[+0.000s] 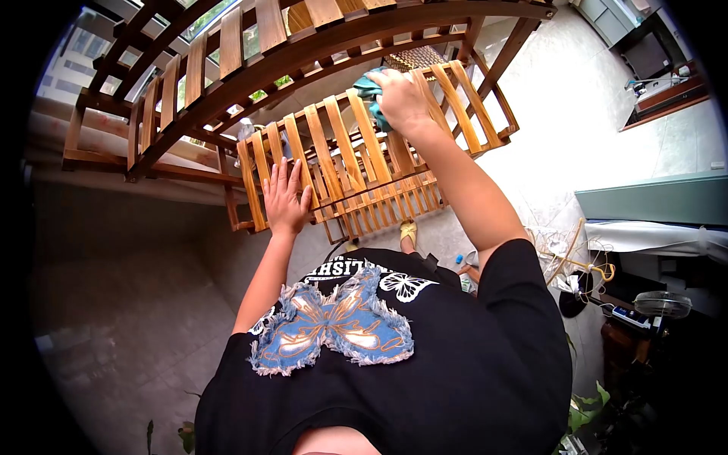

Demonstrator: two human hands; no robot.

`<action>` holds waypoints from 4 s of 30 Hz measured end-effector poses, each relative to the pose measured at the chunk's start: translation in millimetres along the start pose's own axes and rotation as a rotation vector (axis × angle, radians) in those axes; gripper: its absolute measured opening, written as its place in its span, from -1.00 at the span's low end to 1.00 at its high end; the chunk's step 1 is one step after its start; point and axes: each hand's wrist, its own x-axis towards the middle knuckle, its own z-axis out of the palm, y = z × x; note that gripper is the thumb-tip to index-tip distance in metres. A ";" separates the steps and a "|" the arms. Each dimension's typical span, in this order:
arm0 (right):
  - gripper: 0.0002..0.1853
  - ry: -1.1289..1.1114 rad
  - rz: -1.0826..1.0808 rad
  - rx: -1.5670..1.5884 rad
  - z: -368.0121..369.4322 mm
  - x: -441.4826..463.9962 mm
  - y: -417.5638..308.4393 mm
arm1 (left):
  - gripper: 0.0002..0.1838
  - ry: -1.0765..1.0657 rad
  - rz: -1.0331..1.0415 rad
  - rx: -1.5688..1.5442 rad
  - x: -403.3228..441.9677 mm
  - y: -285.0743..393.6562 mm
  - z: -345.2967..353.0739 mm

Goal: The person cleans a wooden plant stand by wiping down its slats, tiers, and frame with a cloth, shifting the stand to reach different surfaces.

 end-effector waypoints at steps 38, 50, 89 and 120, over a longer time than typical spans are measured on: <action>-0.56 0.061 0.090 0.234 -44.6 -137.7 61.5 | -0.73 0.176 -0.523 -1.112 110.7 15.1 5.8; -0.49 0.026 0.128 0.377 -41.2 -136.8 56.9 | -0.82 0.137 -0.921 -1.767 265.2 82.2 57.7; -0.48 0.123 0.094 0.266 -36.9 -142.4 61.4 | -0.51 0.608 -0.750 -0.057 -83.9 -197.4 -134.2; -0.53 -0.191 0.331 0.347 -86.4 -91.7 53.3 | -0.28 -0.098 0.045 -0.154 73.3 35.8 19.6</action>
